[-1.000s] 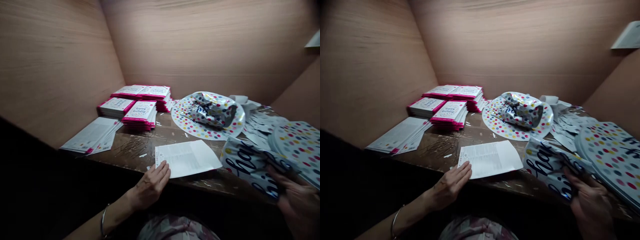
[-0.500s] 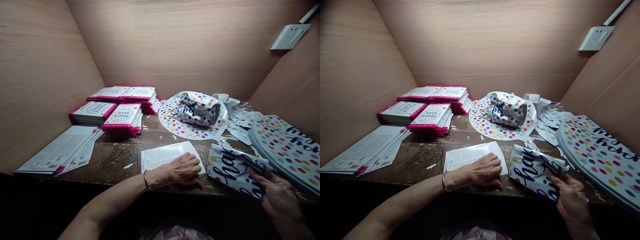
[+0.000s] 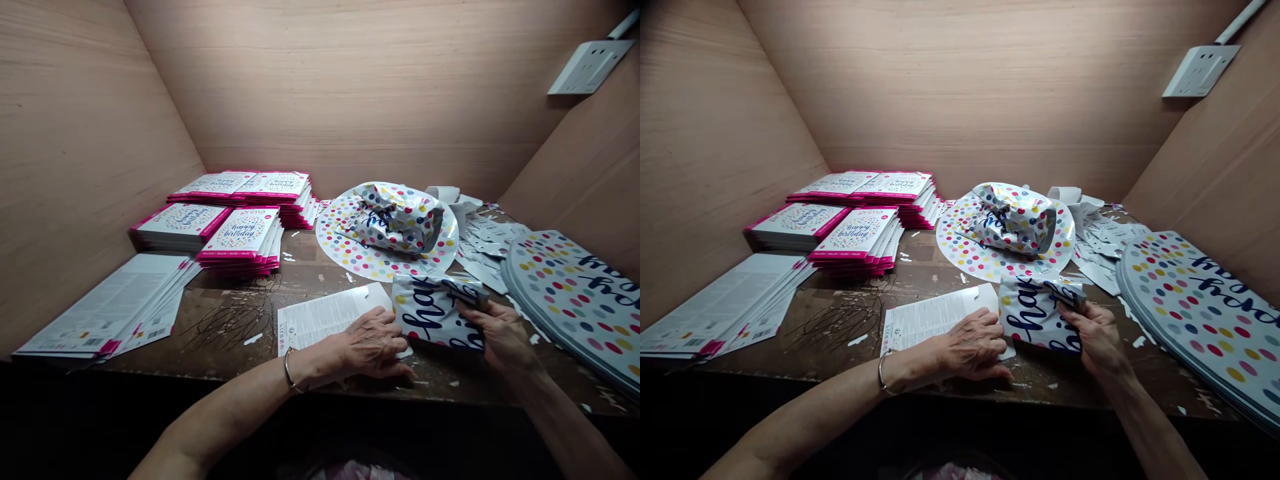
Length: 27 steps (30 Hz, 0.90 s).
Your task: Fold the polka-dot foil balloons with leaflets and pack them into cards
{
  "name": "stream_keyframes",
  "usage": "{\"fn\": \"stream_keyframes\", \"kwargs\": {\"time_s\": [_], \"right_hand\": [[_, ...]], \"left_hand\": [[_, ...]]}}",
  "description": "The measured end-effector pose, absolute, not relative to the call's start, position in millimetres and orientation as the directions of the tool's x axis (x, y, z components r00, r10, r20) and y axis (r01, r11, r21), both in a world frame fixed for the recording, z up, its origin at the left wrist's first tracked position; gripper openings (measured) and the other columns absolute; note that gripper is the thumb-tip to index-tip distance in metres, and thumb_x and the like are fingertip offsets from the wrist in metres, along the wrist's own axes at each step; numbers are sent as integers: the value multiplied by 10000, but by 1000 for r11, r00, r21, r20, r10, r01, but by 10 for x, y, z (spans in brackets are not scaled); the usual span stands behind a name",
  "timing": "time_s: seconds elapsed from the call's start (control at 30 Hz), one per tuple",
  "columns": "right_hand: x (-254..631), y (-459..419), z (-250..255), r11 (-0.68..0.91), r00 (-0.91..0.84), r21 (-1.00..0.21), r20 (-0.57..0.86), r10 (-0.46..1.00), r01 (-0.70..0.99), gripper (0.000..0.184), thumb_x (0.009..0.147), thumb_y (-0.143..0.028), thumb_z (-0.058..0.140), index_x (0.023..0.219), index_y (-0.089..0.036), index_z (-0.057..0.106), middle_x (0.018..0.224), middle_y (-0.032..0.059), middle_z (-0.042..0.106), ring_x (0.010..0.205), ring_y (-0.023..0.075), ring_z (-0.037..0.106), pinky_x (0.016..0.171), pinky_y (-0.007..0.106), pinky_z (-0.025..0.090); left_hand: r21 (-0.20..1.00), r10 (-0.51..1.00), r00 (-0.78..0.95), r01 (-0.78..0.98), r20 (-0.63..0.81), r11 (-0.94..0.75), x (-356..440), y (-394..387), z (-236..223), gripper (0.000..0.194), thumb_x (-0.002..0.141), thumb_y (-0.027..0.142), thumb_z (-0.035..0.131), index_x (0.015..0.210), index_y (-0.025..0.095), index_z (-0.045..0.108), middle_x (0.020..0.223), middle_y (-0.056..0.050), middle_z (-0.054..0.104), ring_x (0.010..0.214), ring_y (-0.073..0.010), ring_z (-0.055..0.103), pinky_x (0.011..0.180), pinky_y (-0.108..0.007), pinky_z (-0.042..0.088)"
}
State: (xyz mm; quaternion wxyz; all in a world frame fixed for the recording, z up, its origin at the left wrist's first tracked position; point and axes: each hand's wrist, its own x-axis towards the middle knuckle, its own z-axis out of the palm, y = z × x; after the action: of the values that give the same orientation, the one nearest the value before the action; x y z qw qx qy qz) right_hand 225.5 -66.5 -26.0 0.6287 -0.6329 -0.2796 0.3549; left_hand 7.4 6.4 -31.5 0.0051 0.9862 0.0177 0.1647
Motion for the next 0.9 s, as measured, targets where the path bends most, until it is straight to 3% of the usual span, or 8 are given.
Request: {"fn": "stream_keyframes", "kwargs": {"time_s": [0.1,0.2,0.3,0.5,0.7,0.77,0.83,0.9], "right_hand": [[2227,-586,-232,-120,528,-966,-226,818,-228,277,488,-263,766,741,-192,678,627,5,665,634,215,642,538,292,524],[2256,-553,-246,-172,473,-958,-264,841,-228,246,502,-263,765,719,-189,677,589,0,650,558,199,623,506,294,516],[2313,-555,-269,-177,452,-969,-238,860,-173,249,498,-278,771,704,-175,677,571,7,641,540,198,611,511,304,511],[2348,-547,-293,-219,385,-975,-216,897,-35,315,487,-343,779,704,-136,682,605,39,651,535,188,585,463,270,455],[2300,-435,-289,-373,253,-918,-333,909,135,375,547,-417,711,783,-127,677,621,41,650,529,194,573,489,296,452],[2305,-430,-213,-346,352,-876,-224,909,336,387,591,-425,701,846,-135,679,667,59,659,598,231,594,566,356,480],[2299,-445,-116,-181,374,-723,114,920,667,375,709,-425,634,975,-161,663,815,85,676,781,272,612,756,440,470],[2258,-459,-47,139,44,-449,374,927,882,354,816,-381,535,1116,-209,612,1049,88,643,1041,278,545,965,481,346]], "left_hand": [[0,50,938,54,342,-999,80,53,-319,476,807,616,441,665,169,522,654,-26,484,673,-171,413,654,-345,319],[2,51,945,53,324,-999,91,49,-348,525,802,648,418,620,162,500,659,-42,490,669,-171,428,609,-323,312],[0,66,949,69,308,-998,89,48,-369,544,813,660,374,639,160,497,644,-46,496,646,-165,444,620,-319,322],[15,32,932,28,361,-999,57,24,-324,455,876,576,339,890,171,545,683,-25,528,677,-165,473,633,-305,316],[3,-4,936,-5,353,-1000,85,12,-357,405,891,489,371,739,165,560,616,-25,517,626,-155,452,619,-313,308],[3,-3,943,-4,332,-1000,94,14,-385,389,889,461,387,695,166,549,616,-29,523,625,-155,453,629,-317,317],[5,6,948,4,318,-1000,98,12,-404,389,888,451,395,662,167,537,620,-31,527,631,-153,458,639,-317,328],[8,14,951,12,309,-1000,97,8,-406,387,883,455,405,665,169,545,616,-30,533,639,-156,472,651,-318,342]]}}
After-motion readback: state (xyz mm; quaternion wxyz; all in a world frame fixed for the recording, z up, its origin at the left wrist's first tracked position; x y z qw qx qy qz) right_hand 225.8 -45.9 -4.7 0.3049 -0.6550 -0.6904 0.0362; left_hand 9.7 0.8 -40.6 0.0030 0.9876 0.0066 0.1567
